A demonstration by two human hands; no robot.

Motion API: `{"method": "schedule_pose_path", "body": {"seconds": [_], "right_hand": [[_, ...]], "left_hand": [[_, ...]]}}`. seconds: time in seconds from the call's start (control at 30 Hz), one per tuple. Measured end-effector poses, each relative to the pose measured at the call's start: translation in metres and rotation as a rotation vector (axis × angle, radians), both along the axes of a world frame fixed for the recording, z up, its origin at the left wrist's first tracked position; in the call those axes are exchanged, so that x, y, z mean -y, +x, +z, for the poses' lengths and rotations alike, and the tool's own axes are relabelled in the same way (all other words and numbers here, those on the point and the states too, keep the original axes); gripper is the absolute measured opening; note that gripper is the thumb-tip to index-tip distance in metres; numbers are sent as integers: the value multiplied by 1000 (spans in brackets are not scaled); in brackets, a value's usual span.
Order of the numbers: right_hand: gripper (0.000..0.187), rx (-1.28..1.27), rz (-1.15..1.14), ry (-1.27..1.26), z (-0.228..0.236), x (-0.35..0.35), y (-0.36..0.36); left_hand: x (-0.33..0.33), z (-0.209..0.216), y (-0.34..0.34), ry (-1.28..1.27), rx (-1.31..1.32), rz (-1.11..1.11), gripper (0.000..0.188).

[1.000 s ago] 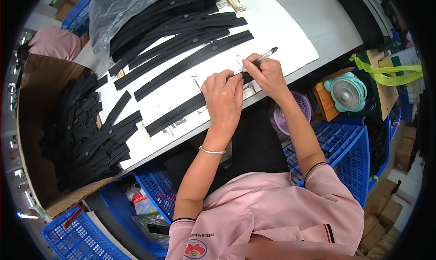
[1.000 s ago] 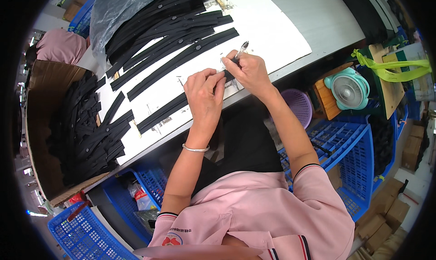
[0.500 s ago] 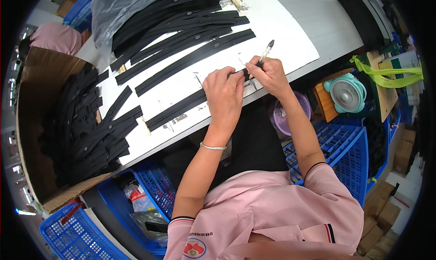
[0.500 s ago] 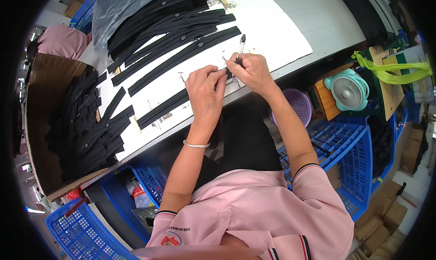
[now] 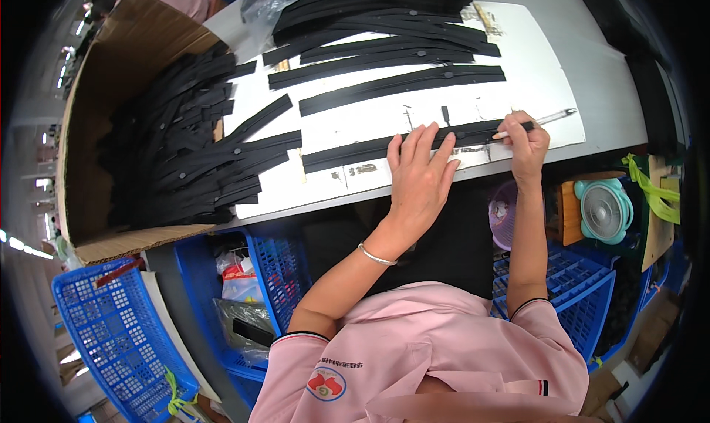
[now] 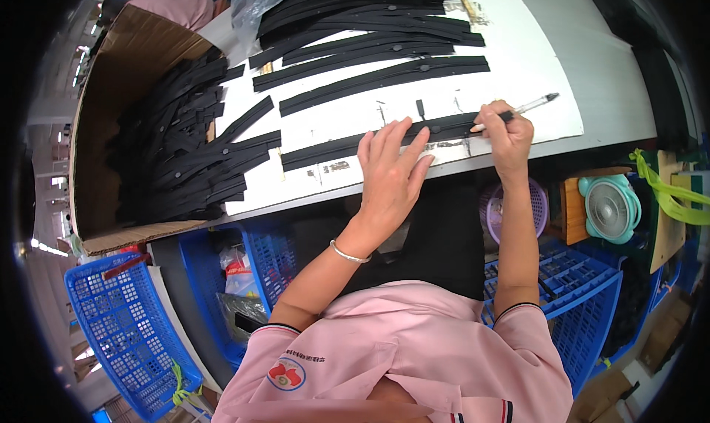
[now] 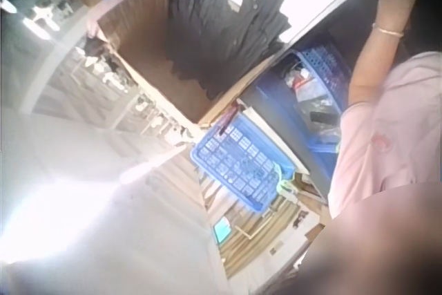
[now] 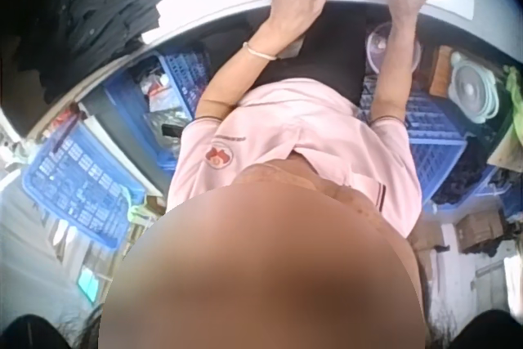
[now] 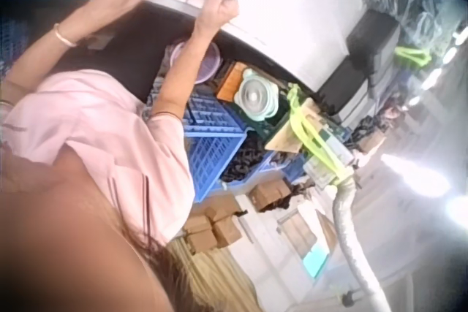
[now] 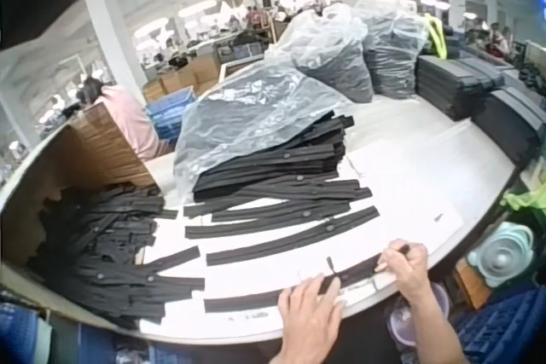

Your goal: The recorder is using a pen to mark specific positions on black fabric strips, using a guide on the workbench.

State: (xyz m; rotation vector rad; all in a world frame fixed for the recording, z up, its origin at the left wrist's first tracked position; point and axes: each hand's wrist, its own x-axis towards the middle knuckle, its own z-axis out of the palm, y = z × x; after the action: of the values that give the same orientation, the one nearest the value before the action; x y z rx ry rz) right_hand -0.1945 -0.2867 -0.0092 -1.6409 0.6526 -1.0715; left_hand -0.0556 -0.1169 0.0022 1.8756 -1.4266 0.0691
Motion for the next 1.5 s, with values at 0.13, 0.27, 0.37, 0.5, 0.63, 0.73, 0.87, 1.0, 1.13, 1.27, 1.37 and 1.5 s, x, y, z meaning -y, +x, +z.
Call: {"method": "schedule_pose_path", "body": {"seconds": [0.13,0.27,0.37,0.5,0.63,0.73,0.87,1.0,1.13,1.27,1.37,1.5], "right_hand": [[22,2,-65,57,2,-2,1],[22,-28,-51,70,1,0,2],[22,-51,-51,62,0,0,3],[22,-64,-55,54,2,1,4],[21,-89,-39,23,0,1,5],[17,-98,-6,49,2,0,8],[31,-216,32,-293,12,-4,26],[36,-701,-91,-754,13,-5,34],[34,-694,-179,-763,15,-9,40],[31,-549,-169,-800,16,-6,36],[27,-492,-174,-822,18,-17,30],[34,-365,-66,-578,21,-79,35]], "left_hand": [[29,0,28,71,54,-62,41],[50,-1,57,70,-14,-97,44],[25,1,67,42,-46,-82,40],[-43,5,98,76,46,95,31],[-110,8,143,196,188,357,35],[-148,8,170,264,196,505,40],[-163,6,184,288,225,515,32],[-157,9,186,228,257,504,28],[-131,21,158,81,255,442,28],[-81,9,106,137,229,183,28],[-50,-5,66,178,119,83,39],[-33,-1,38,228,139,40,49]]}}
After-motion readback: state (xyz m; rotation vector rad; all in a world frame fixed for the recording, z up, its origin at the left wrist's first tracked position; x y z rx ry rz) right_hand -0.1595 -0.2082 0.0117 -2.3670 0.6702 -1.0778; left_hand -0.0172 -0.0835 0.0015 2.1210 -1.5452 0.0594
